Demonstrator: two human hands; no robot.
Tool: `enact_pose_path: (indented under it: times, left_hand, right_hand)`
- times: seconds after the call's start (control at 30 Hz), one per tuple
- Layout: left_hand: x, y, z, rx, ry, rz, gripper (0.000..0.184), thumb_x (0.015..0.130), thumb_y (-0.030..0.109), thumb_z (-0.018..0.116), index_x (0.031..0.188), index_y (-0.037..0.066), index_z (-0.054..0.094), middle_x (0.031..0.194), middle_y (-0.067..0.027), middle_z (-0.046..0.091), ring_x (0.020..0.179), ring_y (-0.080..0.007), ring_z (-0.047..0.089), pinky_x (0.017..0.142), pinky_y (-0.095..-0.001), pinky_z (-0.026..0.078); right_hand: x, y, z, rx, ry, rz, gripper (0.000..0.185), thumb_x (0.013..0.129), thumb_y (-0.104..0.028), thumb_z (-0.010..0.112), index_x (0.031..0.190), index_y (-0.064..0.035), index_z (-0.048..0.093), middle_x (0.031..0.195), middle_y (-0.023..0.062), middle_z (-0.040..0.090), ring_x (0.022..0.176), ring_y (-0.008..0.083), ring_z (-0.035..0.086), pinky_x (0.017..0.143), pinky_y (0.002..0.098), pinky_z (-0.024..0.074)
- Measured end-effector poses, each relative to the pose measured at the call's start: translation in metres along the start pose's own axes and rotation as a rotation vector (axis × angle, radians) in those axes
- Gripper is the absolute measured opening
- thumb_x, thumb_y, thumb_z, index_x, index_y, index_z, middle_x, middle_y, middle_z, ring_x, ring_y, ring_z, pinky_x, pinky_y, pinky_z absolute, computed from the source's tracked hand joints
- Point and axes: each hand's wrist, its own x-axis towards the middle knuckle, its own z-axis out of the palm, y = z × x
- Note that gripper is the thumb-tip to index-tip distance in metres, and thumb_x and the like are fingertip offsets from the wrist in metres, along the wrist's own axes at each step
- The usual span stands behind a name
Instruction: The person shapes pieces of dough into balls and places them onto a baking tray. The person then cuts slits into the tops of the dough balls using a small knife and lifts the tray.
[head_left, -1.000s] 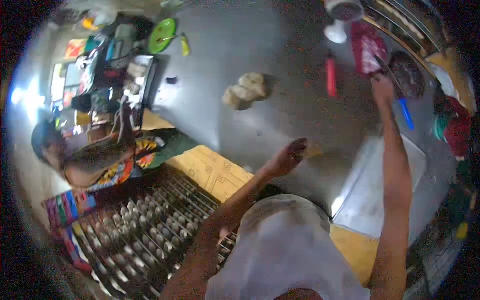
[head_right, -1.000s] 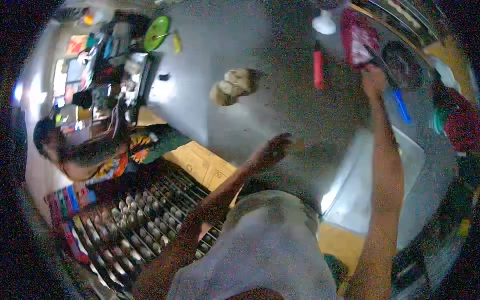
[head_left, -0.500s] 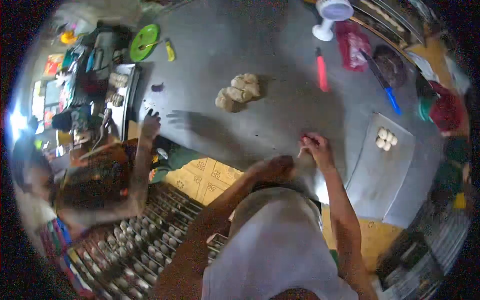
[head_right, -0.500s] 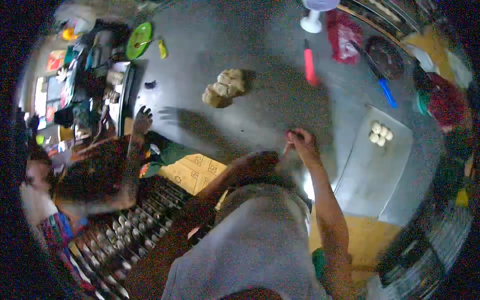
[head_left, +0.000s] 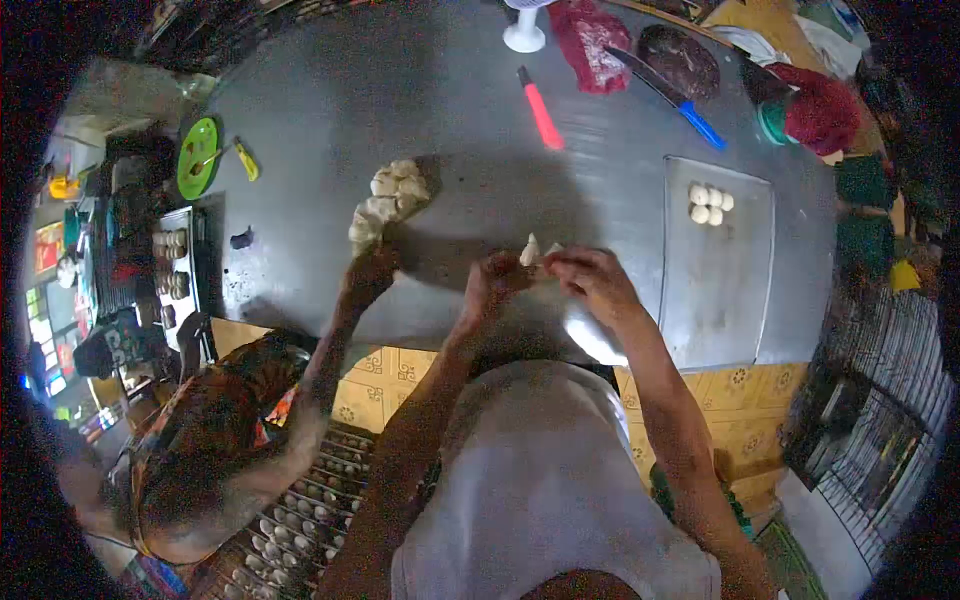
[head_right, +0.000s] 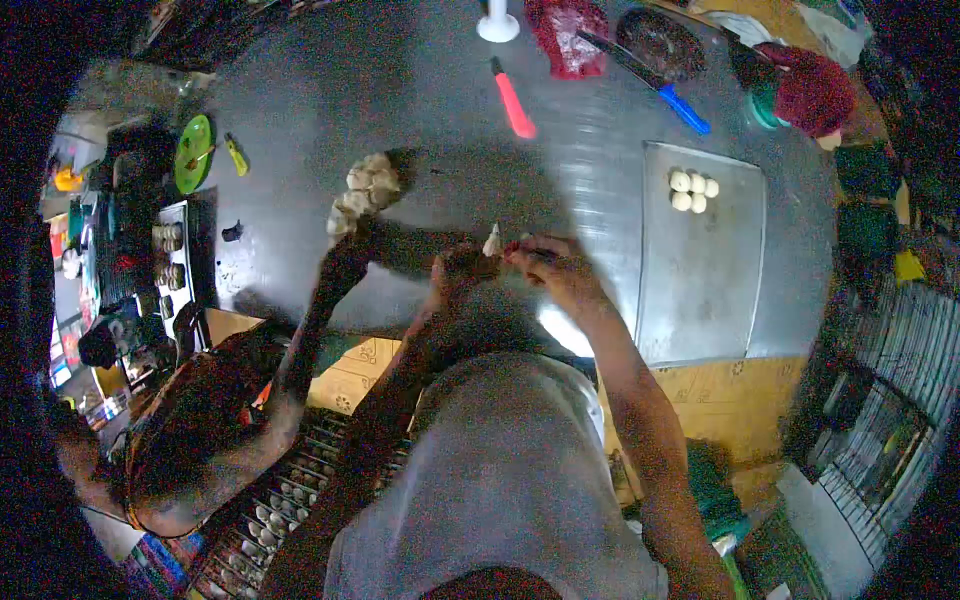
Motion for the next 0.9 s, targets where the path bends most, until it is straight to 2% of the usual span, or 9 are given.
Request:
enact_pose_path:
  times: [0.23,0.3,0.43,0.57,0.6,0.67,0.83,0.87,0.9]
  left_hand:
    - [0.034,-0.013,0.068,0.524,-0.073,-0.073,0.023,0.093,0.012,0.061,0.110,-0.003,0.064,0.108,-0.0086,0.068,0.096,-0.0165,0.063,0.085,-0.0330,0.051]
    - [0.043,-0.037,0.054,0.510,-0.030,-0.085,0.022,0.092,0.012,0.062,0.109,-0.002,0.065,0.106,-0.0078,0.068,0.094,-0.0150,0.062,0.082,-0.0313,0.051]
    - [0.054,-0.055,0.074,0.317,0.068,-0.066,0.016,0.090,0.010,0.064,0.102,0.000,0.066,0.095,-0.0046,0.067,0.083,-0.0143,0.060,0.075,-0.0264,0.048]
    - [0.074,-0.064,0.083,1.253,-0.121,0.229,0.025,0.093,0.023,0.063,0.108,0.003,0.067,0.093,-0.0101,0.069,0.077,-0.0089,0.063,0.070,-0.0265,0.051]
    - [0.070,-0.085,0.063,0.504,0.057,0.009,0.025,0.093,0.022,0.064,0.109,0.002,0.067,0.096,-0.0093,0.070,0.081,-0.0105,0.063,0.073,-0.0270,0.051]
    - [0.067,-0.061,0.090,0.559,0.058,-0.051,0.019,0.090,0.012,0.064,0.104,0.000,0.065,0.096,-0.0092,0.068,0.083,-0.0164,0.063,0.077,-0.0316,0.052]
    - [0.067,-0.097,0.093,0.257,0.076,-0.056,0.017,0.087,0.008,0.067,0.101,-0.002,0.066,0.103,-0.0122,0.069,0.088,-0.0224,0.066,0.078,-0.0374,0.054]
    - [0.068,-0.080,0.107,1.006,-0.047,0.007,0.018,0.086,0.012,0.068,0.096,-0.003,0.066,0.096,-0.0103,0.071,0.083,-0.0182,0.065,0.073,-0.0350,0.053]
    - [0.071,-0.079,0.106,1.011,-0.048,0.009,0.018,0.086,0.012,0.068,0.096,-0.003,0.066,0.096,-0.0103,0.071,0.083,-0.0182,0.065,0.073,-0.0350,0.053]
  right_hand:
    - [0.017,0.022,-0.032,0.149,0.265,-0.065,0.029,0.085,-0.027,0.072,0.096,-0.0005,0.071,0.090,0.0053,0.070,0.087,0.0163,0.064,0.079,0.0342,0.0515]
    - [0.008,0.008,-0.049,-0.506,0.159,-0.090,0.028,0.086,-0.019,0.069,0.105,0.0025,0.067,0.091,0.0100,0.068,0.089,0.0171,0.064,0.081,0.0324,0.0509]
    - [-0.001,-0.005,-0.071,-0.606,0.050,-0.110,0.024,0.084,-0.016,0.068,0.101,0.0021,0.068,0.092,0.0150,0.069,0.084,0.0209,0.064,0.079,0.0359,0.0502]
    - [0.008,0.026,-0.083,-0.421,0.333,-0.391,0.021,0.083,-0.006,0.067,0.103,-0.0012,0.068,0.088,0.0130,0.067,0.078,0.0231,0.061,0.073,0.0386,0.0493]
    - [0.004,0.019,-0.087,-0.416,0.337,-0.394,0.021,0.083,-0.006,0.067,0.103,-0.0012,0.068,0.088,0.0130,0.067,0.078,0.0231,0.061,0.073,0.0386,0.0493]
    - [-0.015,0.002,-0.092,-0.475,0.074,-0.355,0.026,0.079,0.000,0.068,0.105,-0.0013,0.068,0.091,0.0132,0.066,0.083,0.0254,0.063,0.075,0.0374,0.0502]
    - [-0.013,0.037,-0.117,-0.671,0.183,-0.617,0.026,0.077,0.002,0.069,0.103,-0.0003,0.067,0.094,0.0147,0.064,0.089,0.0322,0.062,0.078,0.0413,0.0499]
    - [-0.005,0.057,-0.124,-0.718,0.318,-0.687,0.022,0.077,0.002,0.068,0.099,0.0000,0.067,0.094,0.0151,0.064,0.089,0.0344,0.061,0.078,0.0428,0.0496]
    - [0.001,0.074,-0.132,-0.787,0.219,-0.390,0.011,0.077,0.000,0.066,0.088,-0.0009,0.064,0.093,0.0167,0.062,0.089,0.0371,0.059,0.078,0.0462,0.0484]
